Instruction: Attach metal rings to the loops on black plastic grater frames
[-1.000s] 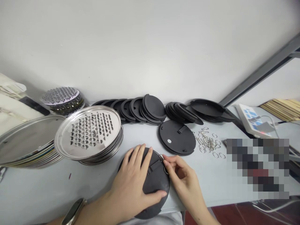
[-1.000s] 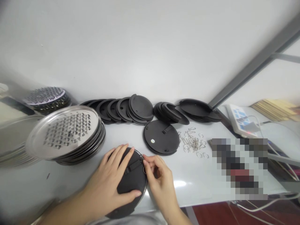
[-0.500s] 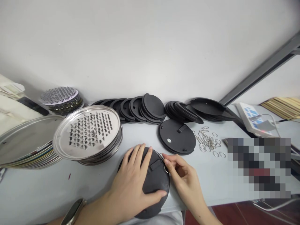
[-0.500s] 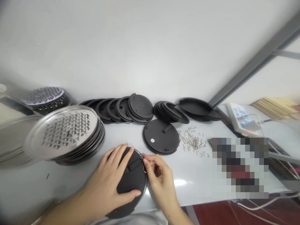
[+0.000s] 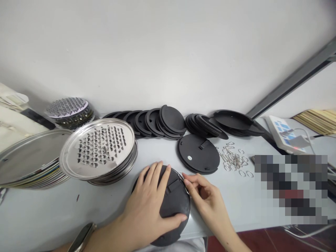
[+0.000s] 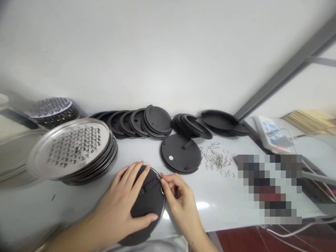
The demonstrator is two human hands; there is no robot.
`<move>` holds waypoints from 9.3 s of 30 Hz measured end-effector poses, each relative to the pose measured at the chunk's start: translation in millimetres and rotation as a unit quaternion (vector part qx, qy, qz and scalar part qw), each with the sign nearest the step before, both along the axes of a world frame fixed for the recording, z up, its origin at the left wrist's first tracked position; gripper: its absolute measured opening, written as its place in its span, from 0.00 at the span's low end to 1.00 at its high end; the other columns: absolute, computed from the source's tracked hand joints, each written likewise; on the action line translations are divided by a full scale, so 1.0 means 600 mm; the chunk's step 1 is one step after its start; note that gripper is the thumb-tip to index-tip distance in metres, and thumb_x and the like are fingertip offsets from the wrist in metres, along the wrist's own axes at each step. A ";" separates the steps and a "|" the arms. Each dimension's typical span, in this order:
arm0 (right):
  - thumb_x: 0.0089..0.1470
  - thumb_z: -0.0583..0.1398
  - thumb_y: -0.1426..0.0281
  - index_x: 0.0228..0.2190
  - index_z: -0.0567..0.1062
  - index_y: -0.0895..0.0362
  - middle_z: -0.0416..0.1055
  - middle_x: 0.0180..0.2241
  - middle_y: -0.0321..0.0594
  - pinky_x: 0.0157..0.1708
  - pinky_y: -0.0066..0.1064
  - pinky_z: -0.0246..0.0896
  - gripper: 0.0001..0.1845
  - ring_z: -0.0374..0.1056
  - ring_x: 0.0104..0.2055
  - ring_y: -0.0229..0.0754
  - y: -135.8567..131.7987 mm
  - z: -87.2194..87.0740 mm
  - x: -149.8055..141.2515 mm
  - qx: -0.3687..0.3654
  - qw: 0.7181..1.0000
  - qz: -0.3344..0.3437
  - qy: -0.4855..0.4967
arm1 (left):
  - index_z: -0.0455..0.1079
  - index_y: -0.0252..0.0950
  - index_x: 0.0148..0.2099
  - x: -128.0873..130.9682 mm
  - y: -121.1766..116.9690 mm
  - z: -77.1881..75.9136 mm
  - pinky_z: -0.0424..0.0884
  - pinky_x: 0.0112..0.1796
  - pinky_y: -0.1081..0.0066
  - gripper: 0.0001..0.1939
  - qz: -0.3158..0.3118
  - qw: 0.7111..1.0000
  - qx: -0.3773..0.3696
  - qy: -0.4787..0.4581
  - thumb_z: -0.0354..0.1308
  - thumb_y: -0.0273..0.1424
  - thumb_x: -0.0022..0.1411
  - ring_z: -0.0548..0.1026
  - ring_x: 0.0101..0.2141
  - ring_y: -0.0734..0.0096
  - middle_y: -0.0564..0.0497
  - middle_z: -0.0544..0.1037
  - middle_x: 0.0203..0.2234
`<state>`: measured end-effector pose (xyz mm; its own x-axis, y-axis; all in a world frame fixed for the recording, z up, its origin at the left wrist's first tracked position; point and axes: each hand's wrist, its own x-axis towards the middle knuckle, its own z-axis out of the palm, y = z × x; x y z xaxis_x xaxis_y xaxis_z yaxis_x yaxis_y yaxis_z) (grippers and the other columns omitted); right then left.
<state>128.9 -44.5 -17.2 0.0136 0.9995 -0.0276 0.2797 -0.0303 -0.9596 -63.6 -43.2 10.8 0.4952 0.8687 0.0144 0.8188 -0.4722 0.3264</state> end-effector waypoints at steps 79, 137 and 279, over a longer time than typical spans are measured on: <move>0.64 0.49 0.64 0.24 0.65 0.54 0.61 0.22 0.33 0.26 0.29 0.53 0.17 0.56 0.25 0.37 0.065 0.078 0.042 0.009 0.927 0.325 -0.187 | 0.49 0.32 0.68 0.000 0.002 0.003 0.54 0.59 0.46 0.48 -0.008 1.000 0.007 -0.014 0.57 0.54 0.54 0.52 0.63 0.44 0.37 0.54 0.65; 0.66 0.48 0.62 0.25 0.59 0.55 0.50 0.22 0.29 0.24 0.27 0.45 0.18 0.46 0.24 0.33 0.103 0.079 0.058 -0.130 0.879 0.446 -0.105 | 0.46 0.33 0.69 0.003 0.002 0.002 0.52 0.60 0.46 0.51 -0.004 0.999 -0.020 -0.025 0.58 0.54 0.51 0.50 0.63 0.44 0.39 0.51 0.66; 0.62 0.47 0.70 0.23 0.63 0.54 0.68 0.19 0.37 0.22 0.30 0.45 0.16 0.62 0.19 0.39 0.018 0.112 0.022 -0.011 0.885 0.194 -0.422 | 0.55 0.33 0.65 0.018 -0.003 0.006 0.54 0.53 0.42 0.42 0.042 0.999 0.032 -0.006 0.57 0.52 0.56 0.54 0.61 0.42 0.34 0.53 0.65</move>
